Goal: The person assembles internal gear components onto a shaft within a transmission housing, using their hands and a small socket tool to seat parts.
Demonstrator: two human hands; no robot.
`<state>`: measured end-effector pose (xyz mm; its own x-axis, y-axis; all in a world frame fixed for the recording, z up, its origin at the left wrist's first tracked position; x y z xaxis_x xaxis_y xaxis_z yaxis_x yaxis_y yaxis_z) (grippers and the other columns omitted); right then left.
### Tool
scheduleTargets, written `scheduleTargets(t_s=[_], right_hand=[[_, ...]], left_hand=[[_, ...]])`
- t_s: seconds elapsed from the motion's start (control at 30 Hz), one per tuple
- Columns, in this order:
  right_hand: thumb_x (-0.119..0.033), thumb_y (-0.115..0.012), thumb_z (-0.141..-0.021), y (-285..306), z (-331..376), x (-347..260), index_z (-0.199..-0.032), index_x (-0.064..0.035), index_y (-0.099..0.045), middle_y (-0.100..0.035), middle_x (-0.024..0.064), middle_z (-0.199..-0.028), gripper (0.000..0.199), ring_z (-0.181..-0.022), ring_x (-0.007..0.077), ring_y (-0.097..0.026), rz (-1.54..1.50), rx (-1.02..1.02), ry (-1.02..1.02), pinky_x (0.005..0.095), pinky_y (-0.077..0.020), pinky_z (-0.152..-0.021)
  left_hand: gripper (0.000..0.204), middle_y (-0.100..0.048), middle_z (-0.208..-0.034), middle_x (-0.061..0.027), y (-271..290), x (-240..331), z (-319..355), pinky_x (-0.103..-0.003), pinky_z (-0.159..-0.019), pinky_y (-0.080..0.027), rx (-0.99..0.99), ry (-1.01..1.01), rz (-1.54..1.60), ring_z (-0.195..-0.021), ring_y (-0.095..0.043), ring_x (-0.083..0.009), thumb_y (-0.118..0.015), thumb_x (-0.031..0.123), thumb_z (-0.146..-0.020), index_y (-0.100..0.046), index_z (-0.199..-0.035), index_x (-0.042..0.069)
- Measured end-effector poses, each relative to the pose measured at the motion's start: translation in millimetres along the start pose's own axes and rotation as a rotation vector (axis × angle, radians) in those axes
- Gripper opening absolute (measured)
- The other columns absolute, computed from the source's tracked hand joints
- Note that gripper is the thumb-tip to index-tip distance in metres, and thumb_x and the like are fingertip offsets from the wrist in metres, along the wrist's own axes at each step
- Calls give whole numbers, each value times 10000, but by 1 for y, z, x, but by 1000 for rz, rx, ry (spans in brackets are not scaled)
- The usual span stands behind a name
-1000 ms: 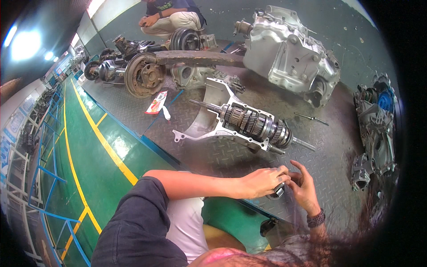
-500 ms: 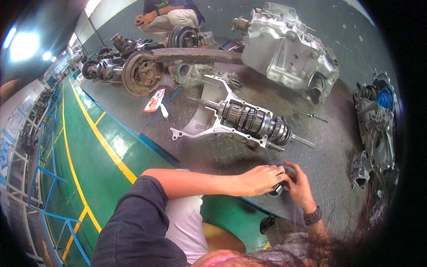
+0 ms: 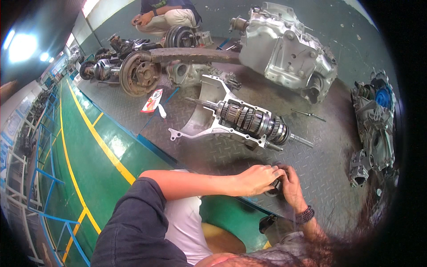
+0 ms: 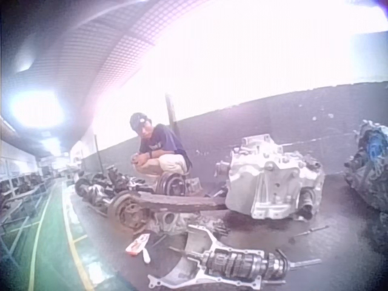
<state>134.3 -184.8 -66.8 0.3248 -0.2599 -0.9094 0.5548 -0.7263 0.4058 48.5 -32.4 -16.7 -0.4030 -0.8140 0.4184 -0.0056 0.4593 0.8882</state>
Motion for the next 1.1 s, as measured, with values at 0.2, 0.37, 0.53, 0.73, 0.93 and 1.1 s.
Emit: scheduleTargets(t_s=[0.2,0.37,0.53,0.73,0.93,1.1], right_hand=[[-69,-641,-990,13,-3,-23,-1258,2,-640,-720,127,-1178,277,-1096,218,-684,-53,-99,-104,349,-533,-961],[-104,-647,-998,16,-4,-40,-1258,12,-632,-720,113,-1185,285,-1091,204,-682,-75,-160,-30,346,-532,-974],[-117,-661,-1008,17,-5,-36,-1257,11,-630,-719,105,-1182,282,-1096,190,-678,-135,-178,-8,344,-528,-992],[-151,-662,-1006,22,0,-28,-1287,4,-646,-731,138,-1191,322,-1086,196,-698,-227,-95,-6,367,-569,-968],[-174,-732,-895,6,-22,-41,-1096,19,-725,-780,177,-1019,279,-950,262,-759,-88,-40,127,384,-595,-854],[-157,-721,-893,22,-5,-23,-1141,19,-720,-780,187,-1045,304,-972,310,-758,-57,-31,101,404,-593,-877]], left_hand=[[574,-657,-1212,-208,3,-1,0,-481,-886,-575,24,-36,-46,-1070,-694,-384,-769,239,-896,-498,-1358,31],[564,-639,-1196,-180,6,-2,4,-472,-911,-578,32,-10,-21,-1079,-692,-368,-774,269,-898,-513,-1358,74],[554,-607,-1230,-185,11,-4,4,-475,-900,-583,40,-6,0,-1078,-688,-372,-783,248,-889,-525,-1343,65],[497,-621,-1318,-186,21,10,-6,-458,-948,-568,20,-13,143,-1171,-646,-380,-774,212,-883,-586,-1315,56],[687,-555,-1355,-139,27,-9,6,-378,-894,-579,49,97,177,-999,-668,-273,-828,61,-818,-536,-1439,90],[750,-556,-1280,-114,11,4,-10,-384,-887,-557,-14,56,187,-932,-636,-253,-843,7,-769,-527,-1444,86]])
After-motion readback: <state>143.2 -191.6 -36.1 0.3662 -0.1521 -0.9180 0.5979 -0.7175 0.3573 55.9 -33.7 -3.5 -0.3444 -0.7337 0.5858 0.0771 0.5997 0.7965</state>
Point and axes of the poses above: each hand's wrist, its own z-axis away from the middle knuckle, its own y-axis out of the back of the hand, x = y × z, the point moved 4 cm from there along -z, towards the middle knuckle
